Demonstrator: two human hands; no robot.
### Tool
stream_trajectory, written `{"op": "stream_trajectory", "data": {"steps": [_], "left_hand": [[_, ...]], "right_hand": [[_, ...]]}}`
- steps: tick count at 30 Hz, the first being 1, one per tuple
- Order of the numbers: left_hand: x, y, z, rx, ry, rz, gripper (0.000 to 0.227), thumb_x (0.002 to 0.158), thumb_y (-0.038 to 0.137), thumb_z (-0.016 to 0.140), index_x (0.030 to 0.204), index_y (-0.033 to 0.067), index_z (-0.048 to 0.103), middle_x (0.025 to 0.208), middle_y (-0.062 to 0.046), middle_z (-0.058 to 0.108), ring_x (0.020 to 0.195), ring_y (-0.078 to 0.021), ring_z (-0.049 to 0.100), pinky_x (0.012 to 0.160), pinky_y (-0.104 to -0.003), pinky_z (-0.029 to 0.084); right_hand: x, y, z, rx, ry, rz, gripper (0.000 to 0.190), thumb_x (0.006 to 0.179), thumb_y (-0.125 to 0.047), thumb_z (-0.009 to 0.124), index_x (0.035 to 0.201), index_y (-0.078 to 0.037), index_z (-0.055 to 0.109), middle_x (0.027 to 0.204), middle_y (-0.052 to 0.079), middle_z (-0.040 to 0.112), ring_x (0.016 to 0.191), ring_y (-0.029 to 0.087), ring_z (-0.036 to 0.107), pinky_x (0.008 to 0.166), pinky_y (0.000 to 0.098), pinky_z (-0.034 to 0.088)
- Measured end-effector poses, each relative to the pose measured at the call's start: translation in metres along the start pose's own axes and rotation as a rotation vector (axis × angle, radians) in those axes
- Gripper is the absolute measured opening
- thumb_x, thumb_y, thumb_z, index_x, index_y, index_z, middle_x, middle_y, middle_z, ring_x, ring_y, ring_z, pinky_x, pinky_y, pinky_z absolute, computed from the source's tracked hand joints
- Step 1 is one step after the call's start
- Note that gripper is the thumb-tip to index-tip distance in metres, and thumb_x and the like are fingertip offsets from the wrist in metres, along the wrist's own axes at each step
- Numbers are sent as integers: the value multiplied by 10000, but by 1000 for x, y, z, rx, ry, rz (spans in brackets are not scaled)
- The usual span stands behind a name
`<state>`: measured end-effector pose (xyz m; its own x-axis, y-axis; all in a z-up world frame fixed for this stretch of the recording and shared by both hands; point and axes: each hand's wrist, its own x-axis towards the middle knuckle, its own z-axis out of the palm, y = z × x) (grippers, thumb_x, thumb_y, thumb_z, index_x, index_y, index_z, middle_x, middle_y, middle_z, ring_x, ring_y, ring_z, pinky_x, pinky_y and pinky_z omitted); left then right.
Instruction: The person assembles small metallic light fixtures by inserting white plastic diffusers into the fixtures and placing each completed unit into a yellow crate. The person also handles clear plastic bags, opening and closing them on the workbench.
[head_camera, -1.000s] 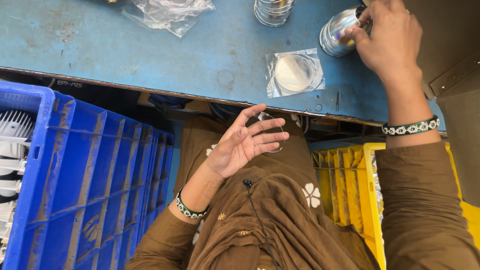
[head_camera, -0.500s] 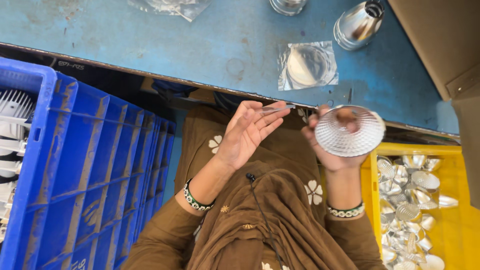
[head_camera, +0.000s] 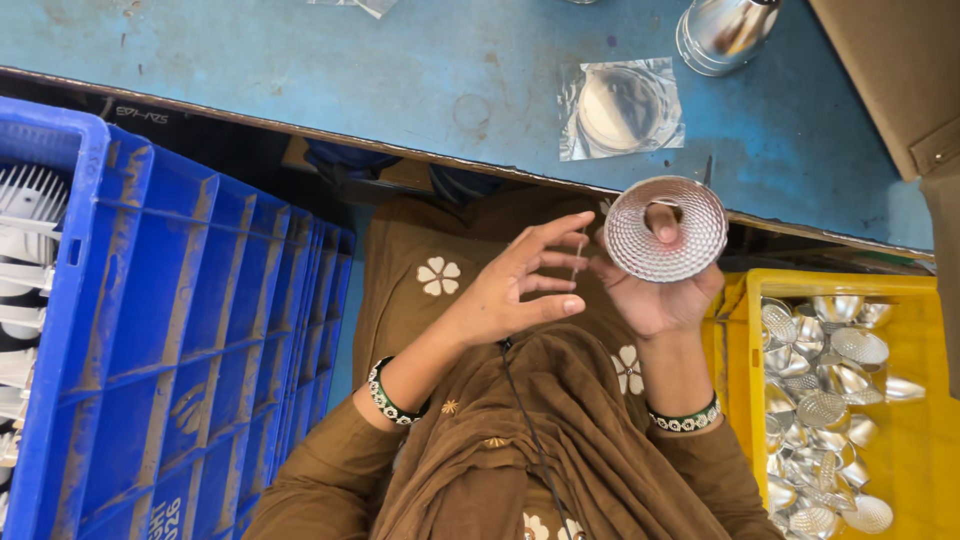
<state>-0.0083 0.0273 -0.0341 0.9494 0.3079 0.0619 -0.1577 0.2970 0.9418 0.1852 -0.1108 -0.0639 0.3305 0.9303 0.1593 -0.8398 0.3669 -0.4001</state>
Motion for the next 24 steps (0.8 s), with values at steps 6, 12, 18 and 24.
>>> {"op": "stream_trajectory", "data": {"steps": [6,12,18,24], "left_hand": [[-5,9,-14,-144,-54,53,787,950,105,767,1591,111,311,1639,-108,301,1503,-283,419,1189,-445,475],[-3,5,-7,-354,-14,40,659,1031,119,727,1589,54,382,1621,-137,384,1498,-291,447,1232,-457,484],[-11,18,3,83,74,204,855,905,107,837,1604,107,344,1630,-102,367,1554,-266,418,1291,-465,442],[-15,28,2,86,11,180,747,937,105,814,1580,106,434,1647,-95,351,1588,-261,392,1266,-474,426]], "right_hand": [[-14,-14,17,-724,190,-303,327,943,-227,824,1127,-52,619,1350,169,586,1241,251,580,1119,394,472],[-31,-4,39,-995,144,-327,266,932,-151,817,1057,-23,621,1466,207,556,1303,253,586,1139,374,475],[-32,-1,46,-1101,114,-312,249,907,-108,832,1044,-3,652,1433,189,551,1307,255,586,1143,380,479],[-34,-3,49,-1140,-10,-333,243,867,-35,824,1022,17,646,1480,196,549,1405,382,552,1195,486,474]]}}
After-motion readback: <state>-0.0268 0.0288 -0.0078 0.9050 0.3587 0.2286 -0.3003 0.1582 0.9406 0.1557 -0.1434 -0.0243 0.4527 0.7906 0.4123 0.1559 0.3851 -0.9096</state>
